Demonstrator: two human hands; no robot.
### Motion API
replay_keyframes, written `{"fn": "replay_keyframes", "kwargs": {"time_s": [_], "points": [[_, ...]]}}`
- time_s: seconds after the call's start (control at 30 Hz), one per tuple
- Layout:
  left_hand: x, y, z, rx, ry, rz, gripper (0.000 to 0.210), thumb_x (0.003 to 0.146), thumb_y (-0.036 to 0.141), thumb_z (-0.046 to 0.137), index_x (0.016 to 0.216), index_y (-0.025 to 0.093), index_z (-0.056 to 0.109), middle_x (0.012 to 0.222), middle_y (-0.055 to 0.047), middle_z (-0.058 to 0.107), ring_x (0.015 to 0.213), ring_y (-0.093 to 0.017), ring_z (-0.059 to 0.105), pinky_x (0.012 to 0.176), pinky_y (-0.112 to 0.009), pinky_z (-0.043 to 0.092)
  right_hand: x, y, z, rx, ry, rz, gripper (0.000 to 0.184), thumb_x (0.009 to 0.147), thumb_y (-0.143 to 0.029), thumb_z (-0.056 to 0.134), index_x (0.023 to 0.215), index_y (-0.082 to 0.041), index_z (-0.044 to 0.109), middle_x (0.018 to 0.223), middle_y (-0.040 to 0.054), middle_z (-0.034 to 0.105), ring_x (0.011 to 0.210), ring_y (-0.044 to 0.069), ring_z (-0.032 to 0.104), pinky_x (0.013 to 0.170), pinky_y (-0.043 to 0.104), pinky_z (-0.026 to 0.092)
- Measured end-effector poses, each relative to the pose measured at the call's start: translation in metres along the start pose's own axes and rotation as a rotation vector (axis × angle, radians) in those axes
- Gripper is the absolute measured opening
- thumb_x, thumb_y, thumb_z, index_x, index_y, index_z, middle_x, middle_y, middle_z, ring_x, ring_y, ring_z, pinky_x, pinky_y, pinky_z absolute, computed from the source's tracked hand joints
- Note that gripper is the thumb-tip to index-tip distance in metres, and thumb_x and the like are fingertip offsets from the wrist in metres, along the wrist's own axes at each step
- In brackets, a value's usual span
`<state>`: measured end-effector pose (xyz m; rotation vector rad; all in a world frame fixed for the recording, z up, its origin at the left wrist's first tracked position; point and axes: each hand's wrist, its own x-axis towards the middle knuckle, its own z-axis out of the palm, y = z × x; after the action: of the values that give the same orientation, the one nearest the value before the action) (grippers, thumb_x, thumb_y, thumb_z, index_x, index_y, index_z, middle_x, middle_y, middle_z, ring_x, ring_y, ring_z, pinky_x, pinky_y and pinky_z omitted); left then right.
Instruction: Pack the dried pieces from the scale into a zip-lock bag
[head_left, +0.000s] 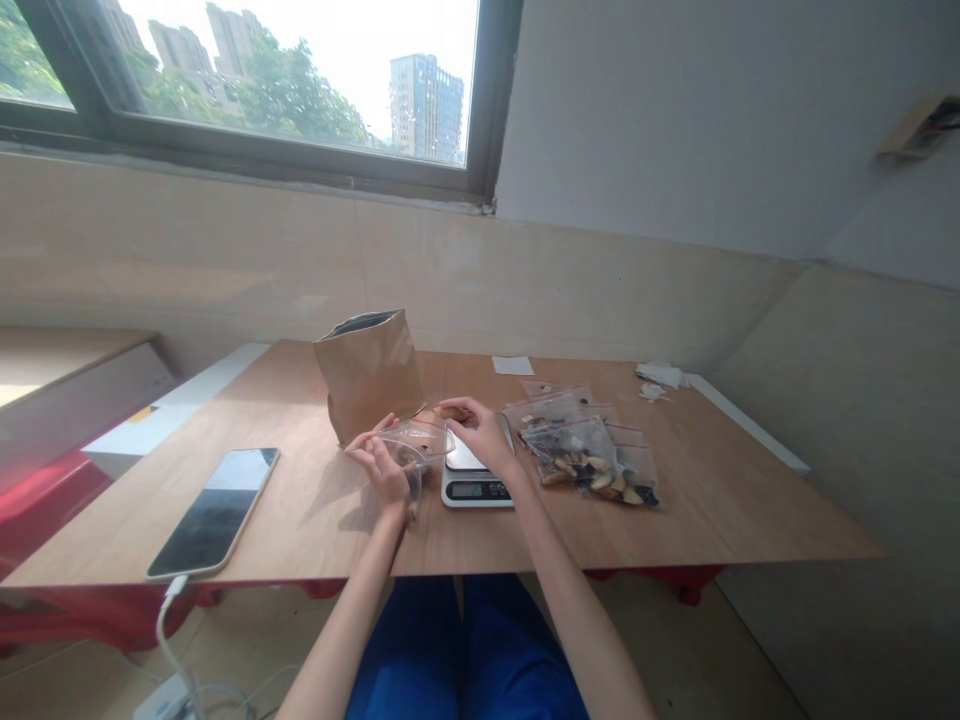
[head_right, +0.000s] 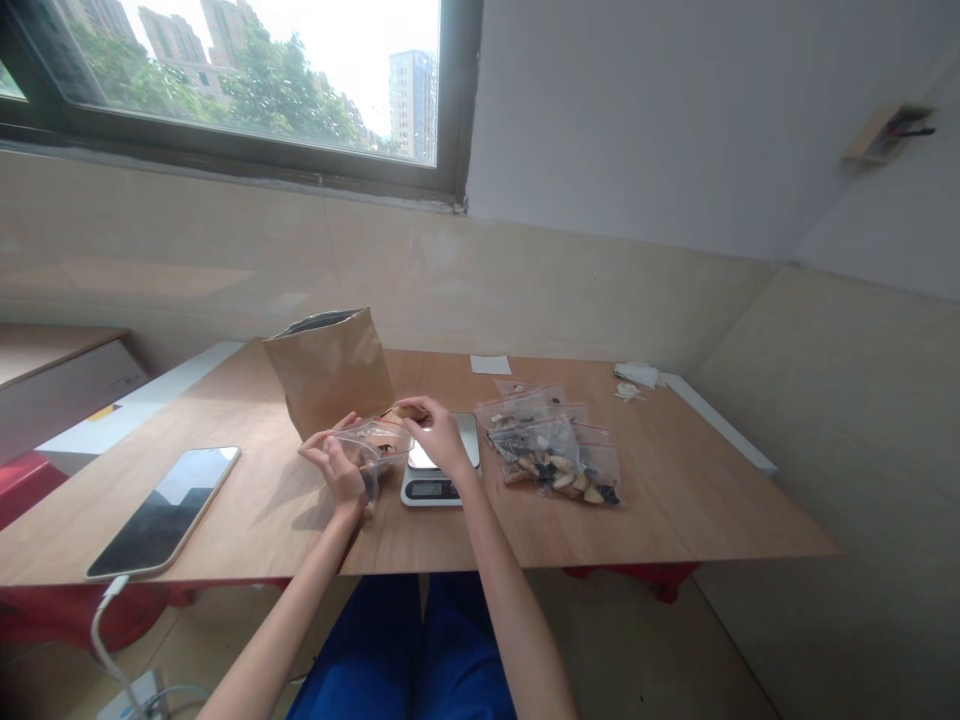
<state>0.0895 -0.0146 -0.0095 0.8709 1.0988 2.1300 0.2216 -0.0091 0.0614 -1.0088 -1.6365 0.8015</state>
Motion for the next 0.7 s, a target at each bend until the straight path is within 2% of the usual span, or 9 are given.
{"fn": "replay_keyframes", "kwargs": {"time_s": [0.1, 0.17, 0.27, 0.4, 0.5, 0.57, 0.63, 0.7], "points": [[0.0, 0.001, 0.001, -0.034, 0.013, -0.01, 0.02, 0.089, 0.041, 0.037, 0.096, 0.025, 0.028, 0.111, -0.011, 0.059, 0.101, -0.018, 0.062, 0.086, -0.038, 0.051, 0.0, -0.019, 0.009, -0.038, -0.114, -0.028, 0.027, 0.077, -0.019, 0.055, 0.103, -0.019, 0.063, 0.106, 0.0051, 0.064, 0.09, 0.013, 0.06, 0.081, 0.026, 0.048], [0.001, 0.001, 0.001, -0.041, 0.035, -0.002, 0.02, 0.089, 0.04, 0.037, 0.095, 0.024, 0.028, 0.109, -0.011, 0.061, 0.099, -0.018, 0.063, 0.087, -0.039, 0.05, -0.004, -0.023, 0.012, -0.085, -0.108, -0.029, 0.025, 0.079, -0.02, 0.054, 0.102, -0.018, 0.063, 0.106, 0.0058, 0.064, 0.09, 0.014, 0.059, 0.084, 0.028, 0.047], [0.001, 0.001, 0.001, -0.063, 0.06, 0.021, 0.02, 0.089, 0.039, 0.039, 0.095, 0.023, 0.029, 0.105, -0.012, 0.063, 0.098, -0.019, 0.063, 0.089, -0.041, 0.048, -0.016, -0.017, 0.011, -0.115, -0.006, 0.011, 0.022, 0.082, -0.02, 0.049, 0.099, -0.018, 0.063, 0.105, 0.0073, 0.062, 0.097, 0.016, 0.057, 0.088, 0.031, 0.045], [0.001, 0.005, 0.002, -0.057, 0.055, 0.034, 0.018, 0.089, 0.037, 0.039, 0.094, 0.024, 0.029, 0.106, -0.011, 0.062, 0.095, -0.018, 0.064, 0.09, -0.041, 0.048, -0.045, 0.0, 0.014, -0.096, 0.197, 0.151, 0.022, 0.086, -0.027, 0.046, 0.101, -0.018, 0.059, 0.108, 0.0098, 0.058, 0.098, 0.019, 0.056, 0.087, 0.034, 0.047], [-0.004, 0.012, 0.002, -0.084, 0.082, 0.027, 0.018, 0.089, 0.037, 0.039, 0.094, 0.024, 0.029, 0.105, -0.009, 0.063, 0.096, -0.018, 0.063, 0.091, -0.042, 0.047, -0.068, 0.006, 0.023, -0.003, 0.28, 0.243, 0.034, 0.086, -0.04, 0.047, 0.112, -0.019, 0.051, 0.12, 0.0123, 0.054, 0.104, 0.021, 0.055, 0.092, 0.038, 0.046], [-0.012, 0.017, 0.001, -0.094, 0.116, 0.01, 0.018, 0.09, 0.037, 0.038, 0.097, 0.024, 0.029, 0.106, -0.009, 0.062, 0.099, -0.019, 0.062, 0.092, -0.043, 0.047, -0.081, 0.004, 0.031, 0.076, 0.248, 0.305, 0.047, 0.085, -0.047, 0.049, 0.122, -0.018, 0.043, 0.129, 0.0149, 0.049, 0.111, 0.022, 0.054, 0.096, 0.04, 0.043], [-0.025, 0.022, 0.0, -0.062, 0.127, 0.004, 0.019, 0.091, 0.038, 0.036, 0.101, 0.023, 0.029, 0.11, -0.01, 0.06, 0.104, -0.019, 0.06, 0.094, -0.043, 0.046, -0.09, -0.003, 0.038, 0.145, 0.152, 0.322, 0.06, 0.083, -0.049, 0.053, 0.131, -0.017, 0.035, 0.135, 0.0163, 0.045, 0.121, 0.023, 0.048, 0.103, 0.042, 0.039], [-0.04, 0.025, -0.001, 0.029, 0.069, 0.023, 0.022, 0.093, 0.04, 0.03, 0.104, 0.022, 0.033, 0.119, -0.014, 0.054, 0.115, -0.021, 0.054, 0.098, -0.042, 0.043, -0.095, -0.015, 0.041, 0.193, 0.052, 0.279, 0.071, 0.081, -0.047, 0.059, 0.137, -0.019, 0.027, 0.141, 0.0147, 0.04, 0.131, 0.023, 0.039, 0.108, 0.041, 0.033]]}}
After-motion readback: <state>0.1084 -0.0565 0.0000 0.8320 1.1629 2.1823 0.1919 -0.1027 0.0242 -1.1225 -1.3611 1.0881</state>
